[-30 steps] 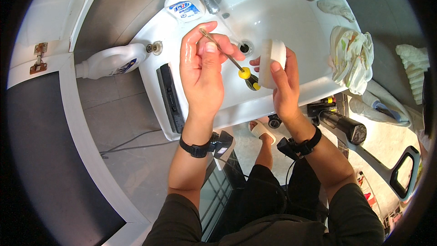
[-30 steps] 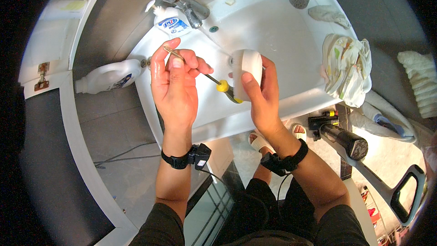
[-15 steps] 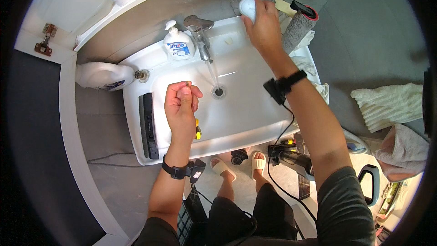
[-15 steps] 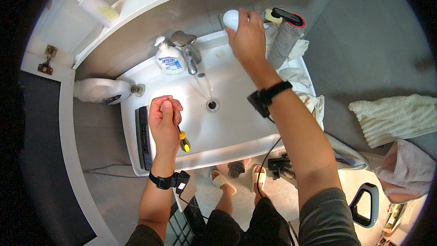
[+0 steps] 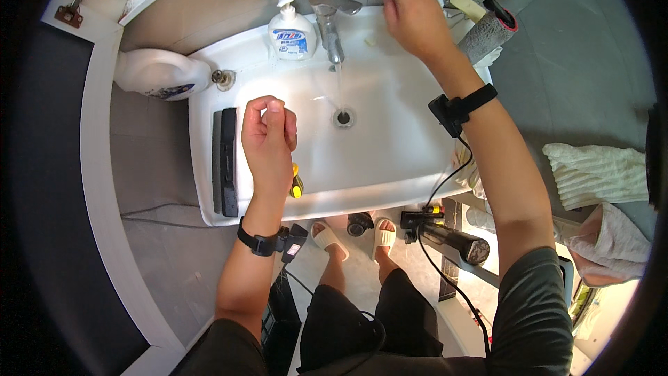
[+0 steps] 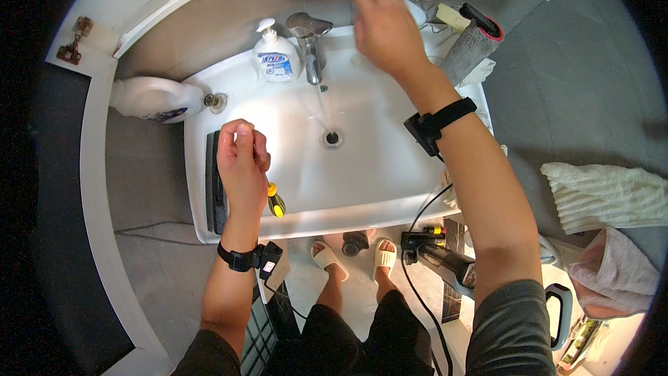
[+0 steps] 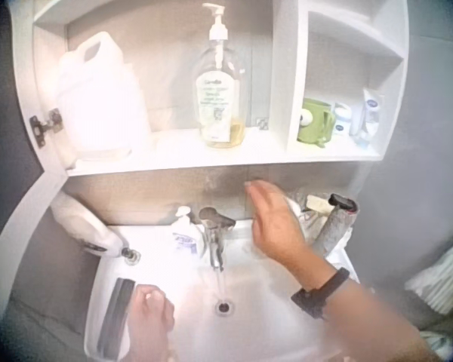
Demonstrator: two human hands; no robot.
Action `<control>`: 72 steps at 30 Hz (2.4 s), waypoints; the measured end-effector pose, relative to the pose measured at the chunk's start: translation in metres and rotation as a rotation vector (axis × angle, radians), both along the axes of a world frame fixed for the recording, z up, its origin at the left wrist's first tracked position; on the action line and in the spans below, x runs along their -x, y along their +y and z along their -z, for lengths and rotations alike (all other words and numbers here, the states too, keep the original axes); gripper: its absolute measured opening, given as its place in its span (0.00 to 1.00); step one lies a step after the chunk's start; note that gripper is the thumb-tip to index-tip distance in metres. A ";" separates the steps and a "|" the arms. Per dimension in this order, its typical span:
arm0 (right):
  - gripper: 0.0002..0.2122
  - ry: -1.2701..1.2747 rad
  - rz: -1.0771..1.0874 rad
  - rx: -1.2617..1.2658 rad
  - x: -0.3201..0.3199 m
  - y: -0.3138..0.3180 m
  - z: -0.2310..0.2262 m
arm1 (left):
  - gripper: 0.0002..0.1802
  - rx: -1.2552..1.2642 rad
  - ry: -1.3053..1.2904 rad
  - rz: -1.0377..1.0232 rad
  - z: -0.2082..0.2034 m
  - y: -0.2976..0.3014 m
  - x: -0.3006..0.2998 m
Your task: The person uses a screwdriver to adjust or remove components of a sink drain and then reaches into the cabinet below to manipulate the plumbing and storage items.
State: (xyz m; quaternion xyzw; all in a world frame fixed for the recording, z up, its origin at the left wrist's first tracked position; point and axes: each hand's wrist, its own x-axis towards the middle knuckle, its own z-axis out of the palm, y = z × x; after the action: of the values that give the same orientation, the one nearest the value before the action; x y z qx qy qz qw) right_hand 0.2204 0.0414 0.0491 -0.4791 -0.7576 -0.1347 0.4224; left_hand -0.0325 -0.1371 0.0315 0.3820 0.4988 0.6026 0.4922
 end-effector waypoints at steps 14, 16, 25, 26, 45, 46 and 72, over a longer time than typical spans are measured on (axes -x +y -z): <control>0.26 0.261 -0.284 0.444 0.050 -0.157 0.032 | 0.08 -0.174 -0.140 -0.045 0.001 -0.017 -0.004; 0.26 0.367 -0.411 0.735 0.067 -0.217 0.040 | 0.07 -0.156 -0.249 -0.074 0.002 -0.024 -0.004; 0.11 0.675 -0.417 1.038 0.083 -0.324 0.081 | 0.06 0.010 -0.472 -0.166 0.027 -0.068 0.014; 0.11 0.675 -0.422 1.041 0.080 -0.328 0.083 | 0.07 0.024 -0.443 -0.117 0.032 -0.072 0.017; 0.07 0.784 0.125 0.916 0.018 -0.488 0.103 | 0.46 -0.521 1.551 0.271 -0.010 0.149 -0.030; 0.07 0.806 0.171 0.921 0.011 -0.500 0.109 | 0.47 -0.388 1.565 0.310 -0.013 0.151 -0.043; 0.08 0.522 -0.308 1.047 0.008 -0.500 0.282 | 0.19 0.299 -0.150 -0.044 0.290 -0.281 -0.003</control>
State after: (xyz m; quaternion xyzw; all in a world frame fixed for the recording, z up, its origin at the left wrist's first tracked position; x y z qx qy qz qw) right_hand 0.2123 -0.4581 -0.2329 -0.5253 -0.6553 0.4405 0.3172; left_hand -0.0291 -0.4185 -0.2589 0.2474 0.5530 0.5591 0.5661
